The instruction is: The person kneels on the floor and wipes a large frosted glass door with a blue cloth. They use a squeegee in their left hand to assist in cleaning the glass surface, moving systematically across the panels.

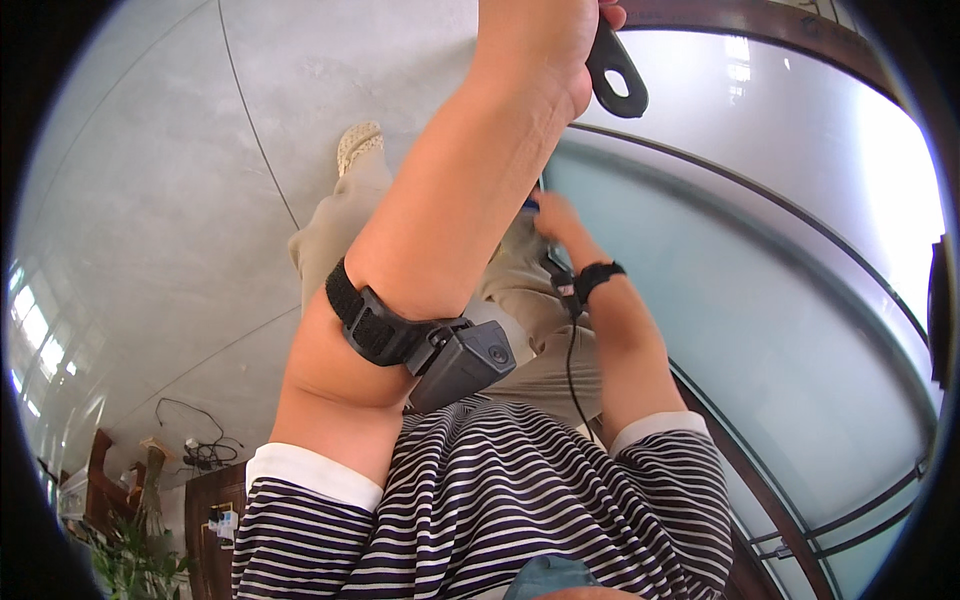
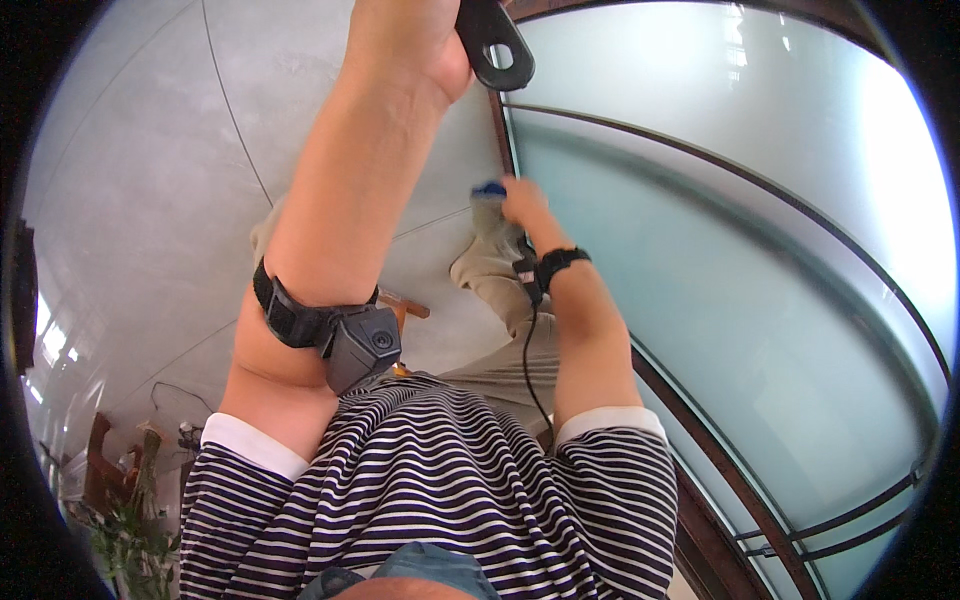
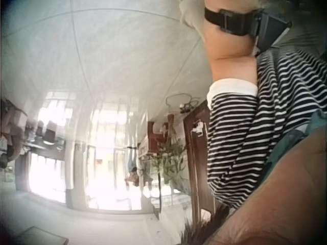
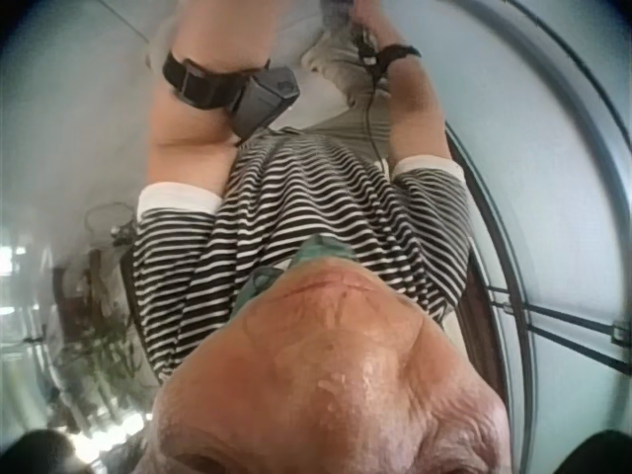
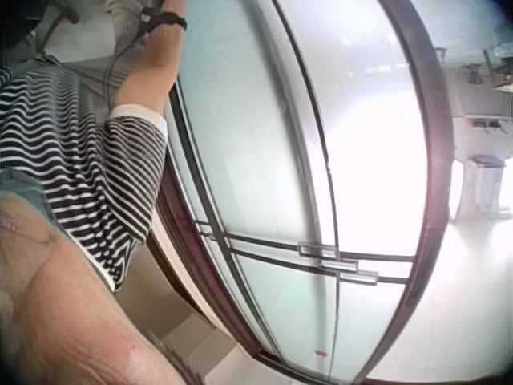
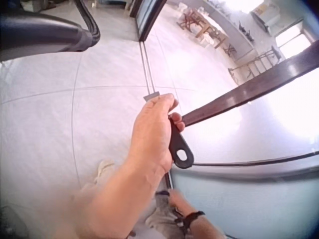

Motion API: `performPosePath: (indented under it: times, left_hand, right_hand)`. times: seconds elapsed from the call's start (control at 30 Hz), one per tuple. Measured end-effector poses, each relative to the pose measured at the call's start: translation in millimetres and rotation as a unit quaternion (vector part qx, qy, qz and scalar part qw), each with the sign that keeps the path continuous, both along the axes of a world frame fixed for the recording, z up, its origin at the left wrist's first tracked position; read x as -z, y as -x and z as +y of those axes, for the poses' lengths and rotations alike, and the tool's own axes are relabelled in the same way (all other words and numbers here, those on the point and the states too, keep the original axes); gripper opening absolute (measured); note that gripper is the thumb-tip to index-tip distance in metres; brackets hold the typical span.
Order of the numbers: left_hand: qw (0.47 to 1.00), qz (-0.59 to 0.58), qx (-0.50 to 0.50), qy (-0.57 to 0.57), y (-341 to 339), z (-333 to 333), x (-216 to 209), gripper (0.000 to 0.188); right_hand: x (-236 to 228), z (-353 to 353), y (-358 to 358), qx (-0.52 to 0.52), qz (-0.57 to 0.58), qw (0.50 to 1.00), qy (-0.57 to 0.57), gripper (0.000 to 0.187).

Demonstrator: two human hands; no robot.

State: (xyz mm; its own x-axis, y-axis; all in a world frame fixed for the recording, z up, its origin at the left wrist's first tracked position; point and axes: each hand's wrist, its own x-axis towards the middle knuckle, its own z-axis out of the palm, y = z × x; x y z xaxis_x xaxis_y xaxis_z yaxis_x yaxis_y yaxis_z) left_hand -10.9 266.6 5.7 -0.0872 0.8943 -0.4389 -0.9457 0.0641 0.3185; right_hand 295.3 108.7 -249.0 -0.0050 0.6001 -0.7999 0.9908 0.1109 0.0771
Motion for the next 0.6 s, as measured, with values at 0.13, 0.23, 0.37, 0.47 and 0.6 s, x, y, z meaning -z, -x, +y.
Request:
performPosePath:
  times: [0.13,0.23,0.37,0.47,0.6]
  left_hand:
    - [0.999,0.001,0.007,0.033,2.9,9.1,2.9,0.014]
    - [0.999,0.001,-0.003,0.037,2.2,3.5,-1.9,0.014]
    - [0.999,-0.008,-0.011,0.035,2.8,4.6,-0.1,0.014]
    - [1.0,0.017,-0.013,-0.017,3.1,0.6,3.6,0.013]
    - [1.0,0.014,-0.013,-0.006,1.5,0.7,-2.5,0.013]
  right_hand:
    - [-40.8,111.0,79.5,-0.125,0.147,0.935,-0.298,0.037]
    - [-59.2,177.6,114.2,-0.277,0.111,0.824,-0.482,0.03]
    - [-30.8,186.4,103.8,-0.352,0.023,0.792,-0.497,0.023]
    - [27.2,123.6,54.7,-0.398,-0.005,0.819,-0.413,0.02]
    - [62.8,-6.4,-24.5,-0.4,-0.072,0.897,-0.175,0.019]
